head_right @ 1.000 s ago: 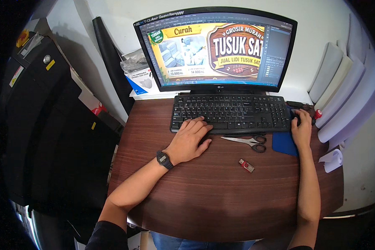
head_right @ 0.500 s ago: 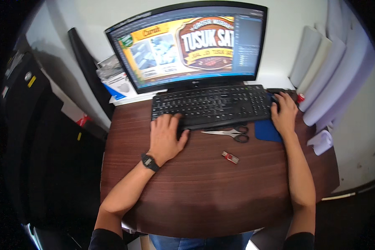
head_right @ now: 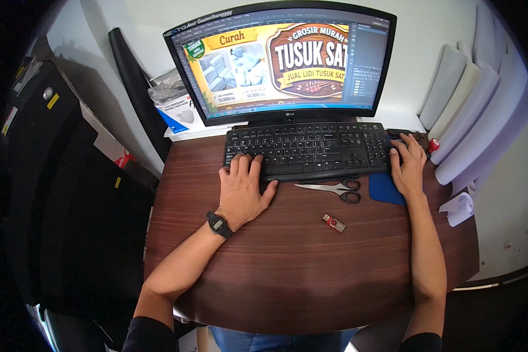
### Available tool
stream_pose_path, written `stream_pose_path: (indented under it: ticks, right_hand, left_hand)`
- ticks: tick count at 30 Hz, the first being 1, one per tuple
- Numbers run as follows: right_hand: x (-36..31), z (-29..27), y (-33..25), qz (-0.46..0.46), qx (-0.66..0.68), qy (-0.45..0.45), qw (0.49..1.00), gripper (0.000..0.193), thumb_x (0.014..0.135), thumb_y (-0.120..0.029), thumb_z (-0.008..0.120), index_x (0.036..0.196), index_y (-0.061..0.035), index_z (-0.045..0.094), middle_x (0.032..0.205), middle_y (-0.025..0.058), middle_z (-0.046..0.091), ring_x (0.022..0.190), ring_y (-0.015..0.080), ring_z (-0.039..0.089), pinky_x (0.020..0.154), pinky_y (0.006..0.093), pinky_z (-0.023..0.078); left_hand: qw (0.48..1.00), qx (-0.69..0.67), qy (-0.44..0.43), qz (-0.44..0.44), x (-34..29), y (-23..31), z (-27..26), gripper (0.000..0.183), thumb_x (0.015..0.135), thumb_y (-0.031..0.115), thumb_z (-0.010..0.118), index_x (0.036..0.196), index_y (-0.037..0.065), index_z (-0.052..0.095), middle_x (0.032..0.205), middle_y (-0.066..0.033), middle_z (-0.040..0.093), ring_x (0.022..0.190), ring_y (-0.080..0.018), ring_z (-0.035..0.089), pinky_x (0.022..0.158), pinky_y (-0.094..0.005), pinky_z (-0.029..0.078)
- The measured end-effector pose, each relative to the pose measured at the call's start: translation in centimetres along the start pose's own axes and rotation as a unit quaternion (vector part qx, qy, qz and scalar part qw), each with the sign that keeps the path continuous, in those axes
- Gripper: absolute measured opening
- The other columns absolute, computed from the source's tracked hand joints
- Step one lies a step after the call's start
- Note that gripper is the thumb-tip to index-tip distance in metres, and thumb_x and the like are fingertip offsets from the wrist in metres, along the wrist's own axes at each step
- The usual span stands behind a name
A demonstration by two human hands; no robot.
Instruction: Designing a promotional banner for satay skewers on a computer.
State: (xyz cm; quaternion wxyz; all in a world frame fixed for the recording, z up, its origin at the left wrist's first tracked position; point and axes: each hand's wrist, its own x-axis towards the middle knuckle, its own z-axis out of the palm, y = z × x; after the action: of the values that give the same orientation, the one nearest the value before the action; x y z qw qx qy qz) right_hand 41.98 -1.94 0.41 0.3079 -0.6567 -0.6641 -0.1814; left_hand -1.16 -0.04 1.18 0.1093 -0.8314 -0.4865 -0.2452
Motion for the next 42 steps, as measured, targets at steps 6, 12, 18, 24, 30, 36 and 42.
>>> stream_pose_path:
  ticks: [6, 12, 18, 24, 30, 36, 42]
  right_hand:
    - [0.0, -0.3, -0.1, -0.003, -0.01, -0.048, 0.999, 0.028, 0.105, -0.023, 0.057, 0.124, -0.0071, 0.071, 0.147, 0.014, 0.059, 0.146, 0.0337, 0.046, 0.122, 0.0515, 0.025]
    - [0.1, -0.3, 0.4, 0.023, -0.001, 0.009, 1.0, 0.028, 0.105, -0.022, 0.056, 0.126, -0.0066, 0.068, 0.146, 0.0134, 0.059, 0.145, 0.0329, 0.047, 0.121, 0.0506, 0.026]
    - [0.1, 0.8, 3.6, 0.108, -0.001, 0.024, 0.994, 0.033, 0.102, -0.022, 0.06, 0.13, -0.0067, 0.068, 0.136, 0.015, 0.063, 0.131, 0.0339, 0.057, 0.112, 0.0471, 0.041]
    - [0.0, 1.1, 3.7, 0.098, 0.053, 0.019, 0.994, 0.028, 0.101, -0.019, 0.063, 0.123, -0.0051, 0.073, 0.132, 0.0162, 0.064, 0.126, 0.0356, 0.06, 0.109, 0.043, 0.047]
    - [0.1, 0.9, 3.1, 0.091, 0.05, 0.017, 0.994, 0.029, 0.095, -0.018, 0.069, 0.12, -0.0056, 0.073, 0.131, 0.0155, 0.064, 0.125, 0.0358, 0.06, 0.109, 0.0436, 0.047]
    - [0.1, 0.5, 2.4, 0.099, 0.05, 0.01, 0.994, 0.03, 0.092, -0.016, 0.069, 0.119, -0.0051, 0.073, 0.129, 0.0154, 0.064, 0.124, 0.0355, 0.06, 0.108, 0.0435, 0.047]
    - [0.1, 0.4, 2.5, 0.099, 0.053, 0.011, 0.994, 0.029, 0.092, -0.017, 0.069, 0.119, -0.0048, 0.073, 0.127, 0.0149, 0.065, 0.121, 0.0356, 0.06, 0.107, 0.0439, 0.047]
  left_hand:
    - [1.0, -0.005, 0.004, 0.0, 0.0, 0.1, 0.1, 0.066, 0.091, 0.044, 0.07, 0.14, 0.001, 0.057, 0.13, -0.0171, 0.055, 0.131, -0.0339, 0.049, 0.097, -0.05, 0.039]
    - [1.0, -0.021, 0.017, -0.001, 0.1, 0.1, 0.0, 0.065, 0.09, 0.042, 0.072, 0.139, 0.001, 0.058, 0.13, -0.0171, 0.056, 0.129, -0.0344, 0.049, 0.098, -0.0478, 0.039]
    - [0.991, -0.094, 0.033, 0.086, 0.2, -0.3, 0.1, 0.049, 0.09, 0.029, 0.075, 0.131, 0.003, 0.063, 0.125, -0.0146, 0.058, 0.126, -0.0328, 0.052, 0.1, -0.0447, 0.04]
    - [0.987, -0.104, 0.044, 0.117, 0.2, -0.5, 0.7, 0.037, 0.092, 0.025, 0.074, 0.122, 0.005, 0.066, 0.125, -0.0142, 0.058, 0.132, -0.0327, 0.051, 0.107, -0.0477, 0.039]
    - [0.986, -0.107, 0.04, 0.119, 0.1, -0.7, 0.7, 0.036, 0.093, 0.024, 0.073, 0.122, 0.005, 0.066, 0.126, -0.0148, 0.058, 0.133, -0.0339, 0.05, 0.107, -0.0481, 0.039]
    - [0.986, -0.11, 0.041, 0.122, 0.1, -0.7, 0.8, 0.035, 0.093, 0.024, 0.073, 0.122, 0.005, 0.066, 0.127, -0.0151, 0.058, 0.132, -0.0336, 0.051, 0.106, -0.0473, 0.04]
    - [0.985, -0.116, 0.037, 0.123, 0.1, -0.6, 0.8, 0.034, 0.093, 0.023, 0.073, 0.122, 0.005, 0.066, 0.127, -0.0156, 0.058, 0.133, -0.034, 0.051, 0.107, -0.0477, 0.04]
